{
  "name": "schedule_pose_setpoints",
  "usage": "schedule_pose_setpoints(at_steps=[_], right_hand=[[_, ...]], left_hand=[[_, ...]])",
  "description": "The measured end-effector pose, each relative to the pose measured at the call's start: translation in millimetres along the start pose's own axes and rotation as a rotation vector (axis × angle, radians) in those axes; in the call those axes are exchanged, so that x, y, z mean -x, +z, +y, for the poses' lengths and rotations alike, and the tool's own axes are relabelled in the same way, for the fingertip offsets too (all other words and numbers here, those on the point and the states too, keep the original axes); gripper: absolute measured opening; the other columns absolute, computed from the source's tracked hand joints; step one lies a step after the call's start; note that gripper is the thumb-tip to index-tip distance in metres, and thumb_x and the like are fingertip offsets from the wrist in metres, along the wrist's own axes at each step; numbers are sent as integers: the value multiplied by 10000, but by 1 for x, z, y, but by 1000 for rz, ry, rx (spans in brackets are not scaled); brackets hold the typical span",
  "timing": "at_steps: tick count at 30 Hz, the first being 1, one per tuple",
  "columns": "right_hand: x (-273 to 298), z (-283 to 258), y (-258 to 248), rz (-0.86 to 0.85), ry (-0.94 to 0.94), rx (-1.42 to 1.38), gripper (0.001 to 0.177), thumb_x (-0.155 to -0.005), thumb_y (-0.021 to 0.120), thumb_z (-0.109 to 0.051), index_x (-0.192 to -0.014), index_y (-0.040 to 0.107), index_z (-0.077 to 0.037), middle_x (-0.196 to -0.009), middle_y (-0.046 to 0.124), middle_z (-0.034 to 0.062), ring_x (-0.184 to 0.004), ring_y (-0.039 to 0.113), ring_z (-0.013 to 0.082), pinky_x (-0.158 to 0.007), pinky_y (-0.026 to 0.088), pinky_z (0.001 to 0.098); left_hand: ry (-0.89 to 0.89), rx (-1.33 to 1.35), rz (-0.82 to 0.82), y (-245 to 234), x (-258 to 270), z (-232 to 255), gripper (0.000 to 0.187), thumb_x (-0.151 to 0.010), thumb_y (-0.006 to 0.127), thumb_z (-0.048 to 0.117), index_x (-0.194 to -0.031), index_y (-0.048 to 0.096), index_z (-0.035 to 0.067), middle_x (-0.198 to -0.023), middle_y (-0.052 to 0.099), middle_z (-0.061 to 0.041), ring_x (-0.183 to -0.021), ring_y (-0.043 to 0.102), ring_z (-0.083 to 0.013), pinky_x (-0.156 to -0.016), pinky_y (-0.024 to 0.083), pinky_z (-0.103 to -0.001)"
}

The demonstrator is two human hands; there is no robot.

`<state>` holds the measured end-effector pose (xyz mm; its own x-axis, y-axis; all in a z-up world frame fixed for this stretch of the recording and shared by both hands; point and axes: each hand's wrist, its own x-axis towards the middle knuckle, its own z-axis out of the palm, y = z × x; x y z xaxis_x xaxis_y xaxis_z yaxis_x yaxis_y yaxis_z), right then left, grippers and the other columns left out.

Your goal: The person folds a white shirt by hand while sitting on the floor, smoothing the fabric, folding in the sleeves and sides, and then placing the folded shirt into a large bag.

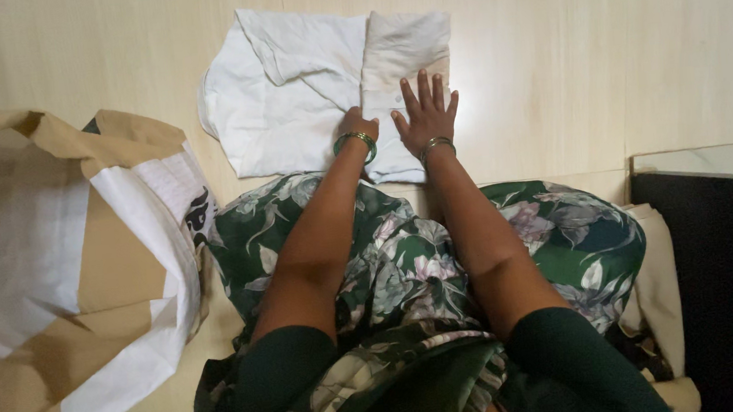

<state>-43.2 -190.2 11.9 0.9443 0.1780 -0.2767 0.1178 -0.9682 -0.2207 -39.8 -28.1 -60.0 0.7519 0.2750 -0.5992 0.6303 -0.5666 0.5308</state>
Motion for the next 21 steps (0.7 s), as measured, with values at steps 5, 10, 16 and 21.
schedule_pose_setpoints(at_steps=[5, 10, 16, 21], right_hand=[[-5, 7, -9, 91, -84, -6, 674, -1042, 465, -519, -1648, 279, -292, -1726, 117, 115, -1576, 83, 392, -1207, 88, 686], [-18, 8, -5, 237, -180, -84, 671, -1074, 458, -486, -1676, 284, -245, -1751, 114, 123, -1607, 94, 386, -1243, 128, 654], [-65, -2, -14, 108, -166, -32, 647, -1067, 423, -487, -1655, 276, -259, -1739, 94, 110, -1586, 33, 371, -1250, 69, 629], [-82, -16, -22, 16, -146, 14, 649, -1054, 388, -506, -1647, 260, -275, -1730, 111, 86, -1589, 27, 345, -1246, 41, 622]], left_hand=[[48, 142, 69, -2, 12, 9, 504, -831, 755, 311, -1246, 633, 54, -1251, 689, -211, -1195, 640, -379, -1013, 510, -443], [55, 30, 40, -8, 19, 12, 548, -860, 745, 276, -1328, 571, 50, -1305, 629, -258, -1237, 596, -406, -1036, 491, -457], [-75, -72, -73, -17, 27, 26, 622, -872, 753, 291, -1373, 504, 19, -1375, 598, -235, -1279, 586, -376, -1064, 484, -450], [-24, -173, -79, -8, 14, 18, 630, -882, 759, 287, -1386, 497, 15, -1403, 578, -232, -1295, 573, -380, -1072, 479, -446]])
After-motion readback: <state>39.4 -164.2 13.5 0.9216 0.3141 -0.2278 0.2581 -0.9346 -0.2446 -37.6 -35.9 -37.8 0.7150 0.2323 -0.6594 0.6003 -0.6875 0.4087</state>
